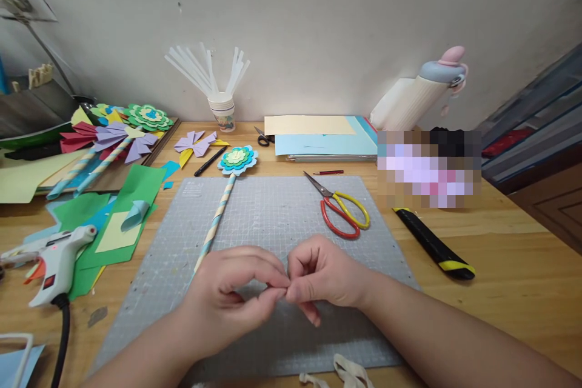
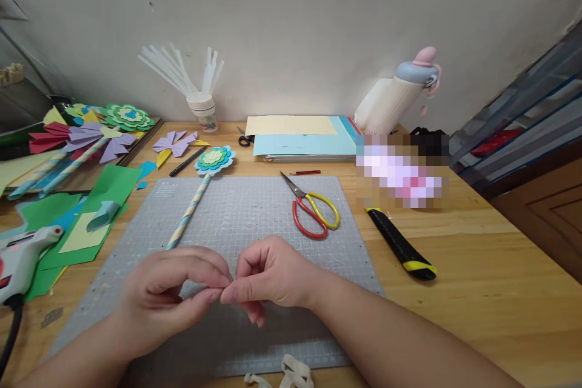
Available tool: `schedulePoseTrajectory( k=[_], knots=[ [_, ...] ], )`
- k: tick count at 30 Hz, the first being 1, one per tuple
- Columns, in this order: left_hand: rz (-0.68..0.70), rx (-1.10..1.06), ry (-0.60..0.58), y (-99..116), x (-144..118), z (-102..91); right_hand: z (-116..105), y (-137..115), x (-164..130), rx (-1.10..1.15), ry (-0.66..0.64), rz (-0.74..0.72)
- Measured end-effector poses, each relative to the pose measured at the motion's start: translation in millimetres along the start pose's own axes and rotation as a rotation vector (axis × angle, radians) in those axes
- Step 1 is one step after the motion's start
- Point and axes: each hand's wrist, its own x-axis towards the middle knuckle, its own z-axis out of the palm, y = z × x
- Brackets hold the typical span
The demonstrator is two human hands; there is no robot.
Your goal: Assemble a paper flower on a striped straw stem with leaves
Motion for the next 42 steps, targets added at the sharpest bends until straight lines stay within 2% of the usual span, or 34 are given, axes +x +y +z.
schedulePoseTrajectory(
  k=[4, 7, 14, 30, 33, 37, 39, 42],
  knots=[
    [0.136, 0.211, 0.087, 5.2, 2.4, 2.8, 1.2, 0.0, 0.2, 0.015, -0.005, 0.036],
    [0.149, 0.214, 0.107, 6.1, 1.1, 5.4, 1.3, 0.8, -0.7, 0.028, -0.021, 0.047],
    [0.007, 0.016, 0.068, 4.5, -5.2, 10.8, 0.6, 2.2, -4.3, -0.013, -0.020, 0.022],
    [-0.194, -0.268, -0.022, 4.9, -4.9, 13.0, 3.7, 1.5, -8.0, -0.142, -0.010, -0.020],
    [-0.258, -0.371, -0.018, 4.7, -4.2, 12.5, 3.5, 2.6, -7.1, -0.167, -0.006, -0.084],
    [-0.375, -0.662, 0.020, 0.4, -2.9, 12.7, 3.3, 1.0, -6.1, -0.217, 0.013, -0.244],
    [-0.437, -0.777, 0.043, -3.2, -2.0, 12.9, 4.2, -1.3, -6.4, -0.261, 0.126, -0.373],
    [-0.535, -0.845, 0.090, -8.2, -0.9, 13.2, 5.9, -4.6, -7.4, -0.404, 0.371, -0.651]
  ],
)
